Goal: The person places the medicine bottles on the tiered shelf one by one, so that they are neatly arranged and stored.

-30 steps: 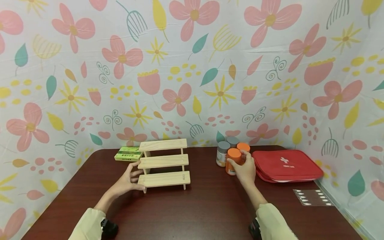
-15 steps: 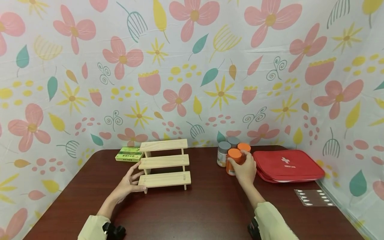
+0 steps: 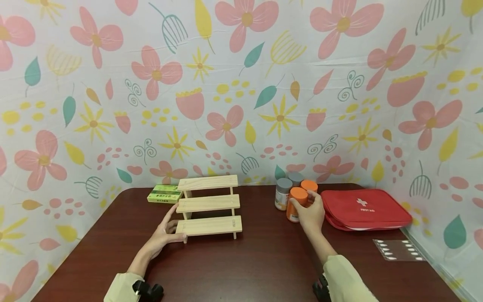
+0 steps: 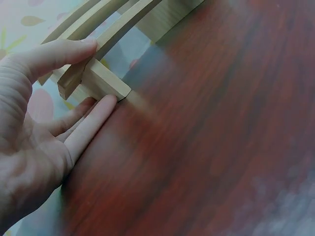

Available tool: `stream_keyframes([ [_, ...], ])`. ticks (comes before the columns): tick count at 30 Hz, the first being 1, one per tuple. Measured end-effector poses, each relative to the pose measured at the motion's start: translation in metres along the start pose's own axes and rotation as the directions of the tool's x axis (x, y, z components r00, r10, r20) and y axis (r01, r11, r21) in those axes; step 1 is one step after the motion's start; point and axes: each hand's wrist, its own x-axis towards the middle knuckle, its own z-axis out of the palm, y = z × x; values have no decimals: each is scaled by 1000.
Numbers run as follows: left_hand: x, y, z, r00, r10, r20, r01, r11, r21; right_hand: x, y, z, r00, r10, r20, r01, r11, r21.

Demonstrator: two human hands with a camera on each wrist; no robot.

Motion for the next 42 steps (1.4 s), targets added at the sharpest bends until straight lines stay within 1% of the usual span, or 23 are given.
stream_keyframes([
  [3, 0, 0, 1, 1000, -4, 0, 4, 1000, 1, 0, 0, 0, 1000, 3, -8, -3, 1000, -1],
  [8, -1, 0, 0, 1000, 1, -12, -1, 1000, 4, 0, -2, 2, 1000, -18, -17, 18, 1000, 1],
  [13, -1, 0, 0, 1000, -5, -27, 5, 1000, 3, -2, -4, 1, 999, -40, -3, 40, 999, 26],
  [18, -1, 0, 1, 999, -12, -34, 12, 1000, 3, -2, -10, -2, 999, -39, -1, 39, 998, 44],
  [24, -1, -1, 2, 1000, 2, -20, -2, 1000, 1, 1, -27, -6, 999, -38, -17, 39, 998, 43],
  [28, -1, -4, 3, 1000, 6, -15, -6, 1000, 6, 1, -39, -6, 998, -65, -17, 66, 996, 68],
  [33, -1, -5, 3, 1000, 4, -12, -4, 1000, 10, 0, -51, -3, 995, -97, -37, 100, 992, 82],
  [38, -1, -3, 2, 1000, 4, -28, -4, 1000, 19, 3, -64, 3, 990, -141, -11, 141, 986, 84],
  [42, -1, -3, 2, 1000, 7, -25, -7, 1000, 13, 8, -79, 5, 987, -160, 15, 157, 982, 105],
])
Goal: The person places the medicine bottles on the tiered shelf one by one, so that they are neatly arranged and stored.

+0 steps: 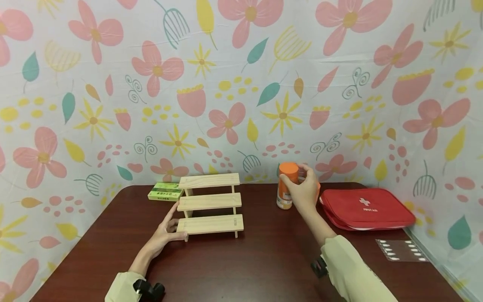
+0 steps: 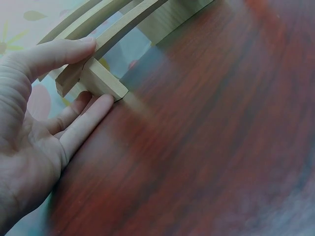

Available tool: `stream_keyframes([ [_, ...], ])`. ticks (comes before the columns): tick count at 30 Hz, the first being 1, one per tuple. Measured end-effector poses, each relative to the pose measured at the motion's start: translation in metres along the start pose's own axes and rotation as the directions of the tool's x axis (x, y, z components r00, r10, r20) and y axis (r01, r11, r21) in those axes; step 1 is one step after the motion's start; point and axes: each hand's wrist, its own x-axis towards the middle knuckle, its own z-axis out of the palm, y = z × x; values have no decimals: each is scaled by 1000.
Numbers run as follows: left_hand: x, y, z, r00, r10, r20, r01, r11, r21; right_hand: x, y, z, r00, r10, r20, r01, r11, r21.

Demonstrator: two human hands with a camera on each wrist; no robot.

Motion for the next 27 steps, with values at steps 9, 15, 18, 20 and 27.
stream_keyframes([
  [9, 1, -1, 0, 1000, 7, 6, -7, 1000, -11, 19, -36, 5, 999, -45, 8, 44, 997, 58],
  [15, 0, 0, -2, 1000, 2, 3, -2, 1000, -5, 24, -58, 13, 997, -69, 36, 66, 995, 81],
  [18, 0, 0, -2, 1000, 2, 0, -2, 1000, 5, 24, -65, 19, 996, -77, 48, 72, 993, 98],
  [20, -1, -1, -3, 1000, 2, -4, -2, 1000, 8, 25, -70, 23, 995, -82, 56, 75, 991, 113],
  [27, 1, -3, -3, 1000, 8, 15, -8, 1000, 4, 32, -87, 36, 983, -167, 76, 159, 981, 108],
])
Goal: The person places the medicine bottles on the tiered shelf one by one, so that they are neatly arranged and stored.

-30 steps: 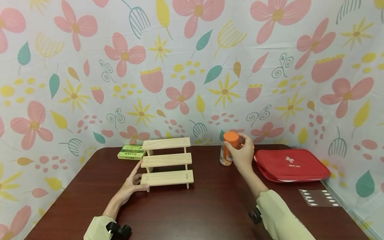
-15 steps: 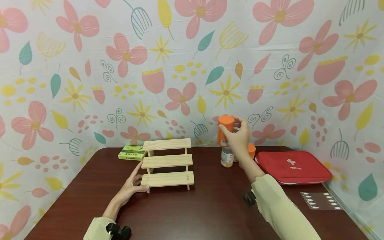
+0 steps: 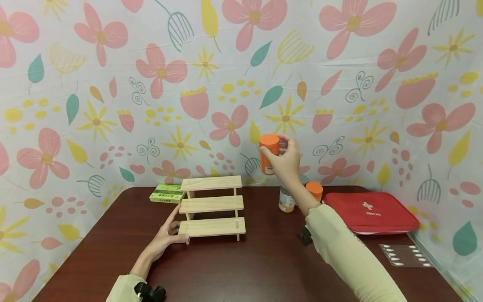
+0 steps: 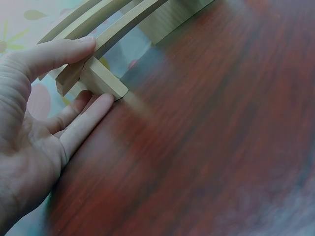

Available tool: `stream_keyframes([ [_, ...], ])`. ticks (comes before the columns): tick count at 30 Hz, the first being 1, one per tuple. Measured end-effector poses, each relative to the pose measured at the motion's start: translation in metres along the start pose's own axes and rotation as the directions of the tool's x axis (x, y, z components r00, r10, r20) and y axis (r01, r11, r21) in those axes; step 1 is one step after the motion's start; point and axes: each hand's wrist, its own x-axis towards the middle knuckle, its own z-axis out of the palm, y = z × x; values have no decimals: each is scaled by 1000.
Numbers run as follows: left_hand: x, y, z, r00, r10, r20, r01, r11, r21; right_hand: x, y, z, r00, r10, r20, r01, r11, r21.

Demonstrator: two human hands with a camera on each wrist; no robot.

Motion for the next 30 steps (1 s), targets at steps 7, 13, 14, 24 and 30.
stream_keyframes([
  [7, -3, -2, 1, 1000, -5, -9, 5, 1000, 6, 17, -18, 16, 988, -147, 41, 147, 989, -19],
  [13, -3, -2, 0, 1000, -1, -10, 1, 1000, -4, 17, -30, 41, 976, -196, 98, 196, 981, 14],
  [14, -3, -2, 0, 1000, -1, -10, 1, 1000, -6, 16, -31, 46, 975, -196, 104, 195, 981, 19],
  [24, -2, -3, 0, 1000, 7, 10, -7, 1000, -16, 8, -36, 97, 985, -129, 110, 119, 988, 95],
  [30, 1, -1, 1, 1000, 9, -1, -9, 1000, -6, -1, -35, 122, 989, -111, 103, 99, 988, 115],
])
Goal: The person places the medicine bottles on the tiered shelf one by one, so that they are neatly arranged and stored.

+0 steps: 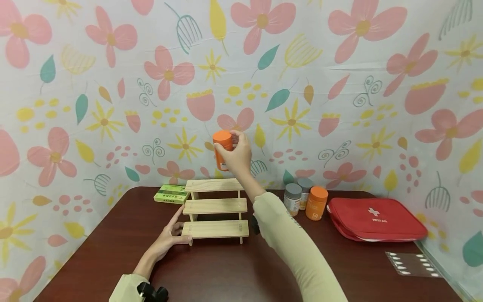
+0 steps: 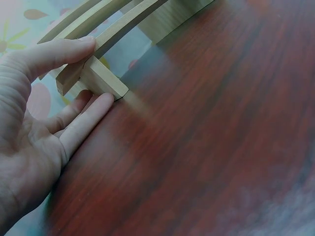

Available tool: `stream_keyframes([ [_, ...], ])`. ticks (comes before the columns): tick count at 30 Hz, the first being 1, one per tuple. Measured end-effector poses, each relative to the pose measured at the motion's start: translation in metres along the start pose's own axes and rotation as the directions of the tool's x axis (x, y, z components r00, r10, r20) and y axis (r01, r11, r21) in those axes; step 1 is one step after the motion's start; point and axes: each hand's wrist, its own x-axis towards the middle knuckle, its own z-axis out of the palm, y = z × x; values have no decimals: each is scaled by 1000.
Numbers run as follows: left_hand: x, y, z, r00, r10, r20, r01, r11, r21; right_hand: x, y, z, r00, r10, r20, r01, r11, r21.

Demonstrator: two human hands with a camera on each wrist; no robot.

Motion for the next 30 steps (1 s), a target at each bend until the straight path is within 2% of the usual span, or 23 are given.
stream_keyframes([
  [5, 0, -1, 0, 1000, -6, -1, 6, 1000, -4, -10, 6, 21, 995, 100, 12, -101, 992, 72],
  [9, 1, -2, 0, 1000, 5, 7, -5, 1000, 7, -20, 14, 34, 979, 204, 27, -206, 970, 132],
  [12, 2, -2, 0, 1000, 15, 7, -16, 1000, 9, -25, 23, 44, 968, 249, 26, -250, 956, 156],
  [20, 3, 1, 0, 1000, 9, -22, -9, 1000, 11, -30, 37, 63, 965, 262, -12, -256, 951, 174],
  [27, 4, 1, 2, 1000, -10, -15, 10, 1000, 9, -38, 47, 75, 978, 208, 2, -203, 956, 212],
  [30, 3, 1, 0, 1000, -18, -8, 18, 1000, 14, -40, 49, 80, 980, 195, 32, -197, 963, 183],
])
